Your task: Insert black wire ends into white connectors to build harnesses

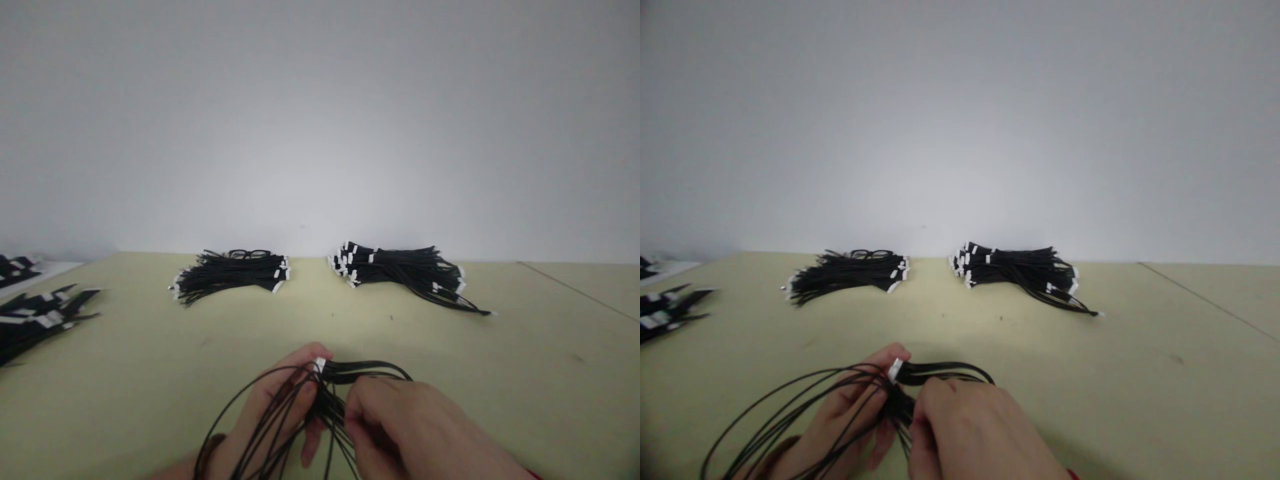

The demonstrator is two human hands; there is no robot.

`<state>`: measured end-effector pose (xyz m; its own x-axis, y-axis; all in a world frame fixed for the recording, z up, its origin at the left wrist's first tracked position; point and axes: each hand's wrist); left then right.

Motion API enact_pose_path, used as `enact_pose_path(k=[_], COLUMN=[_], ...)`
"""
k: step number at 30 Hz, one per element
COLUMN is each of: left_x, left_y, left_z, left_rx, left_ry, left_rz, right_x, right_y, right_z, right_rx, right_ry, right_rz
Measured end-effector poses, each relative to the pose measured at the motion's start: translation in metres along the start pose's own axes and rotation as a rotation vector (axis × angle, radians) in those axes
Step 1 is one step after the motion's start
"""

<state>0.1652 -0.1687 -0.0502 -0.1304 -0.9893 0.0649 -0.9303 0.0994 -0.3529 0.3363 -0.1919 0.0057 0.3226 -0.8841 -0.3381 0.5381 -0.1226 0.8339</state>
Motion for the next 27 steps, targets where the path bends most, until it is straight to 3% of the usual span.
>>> enact_pose_path(k=[3, 8, 10, 14, 16, 18, 19, 21, 23, 25, 27], left_x=[-0.001, 0.001, 0.002, 0.002, 0.001, 0.0, -0.001, -0.002, -0.002, 0.0, 0.001], left_y=[0.0, -0.008, -0.012, -0.016, -0.014, -0.011, -0.009, -0.006, -0.005, -0.005, -0.006], left_z=[-0.001, -0.007, -0.01, -0.013, -0.011, -0.008, -0.006, -0.003, -0.001, -0.001, -0.003], left_rx=[0.01, 0.072, 0.105, 0.124, 0.13, 0.142, 0.15, 0.169, 0.196, 0.207, 0.197], left_ry=[-0.027, -0.02, -0.008, 0.012, 0.016, 0.016, 0.014, 0.012, 0.006, -0.018, -0.042], left_rz=[0.007, -0.144, -0.158, -0.181, -0.17, -0.154, -0.147, -0.134, -0.118, -0.083, -0.026], right_x=[-0.005, -0.018, -0.024, -0.035, -0.036, -0.034, -0.031, -0.023, -0.014, -0.006, -0.002], right_y=[0.017, 0.061, 0.073, 0.082, 0.082, 0.079, 0.076, 0.067, 0.053, 0.038, 0.024], right_z=[0.001, -0.012, -0.02, -0.032, -0.031, -0.025, -0.021, -0.013, -0.007, -0.006, -0.007], right_rx=[-0.227, -0.967, -1.113, -1.008, -1.112, -1.227, -1.247, -1.184, -0.919, -0.518, -0.186], right_ry=[-0.097, -0.422, -0.357, -0.053, -0.081, -0.161, -0.178, -0.171, -0.129, -0.007, 0.197], right_rz=[0.149, 0.487, 0.374, -0.147, -0.359, -0.427, -0.368, -0.109, 0.088, 0.019, -0.192])
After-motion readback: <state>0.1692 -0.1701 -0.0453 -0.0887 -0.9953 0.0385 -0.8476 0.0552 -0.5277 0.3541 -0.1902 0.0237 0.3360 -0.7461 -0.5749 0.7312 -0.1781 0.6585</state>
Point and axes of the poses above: each hand's wrist, its own x-axis away from the middle knuckle, its own y-axis out of the back of the hand, z = x × y, and after that the axes turned 11 degrees about -z, right-handed
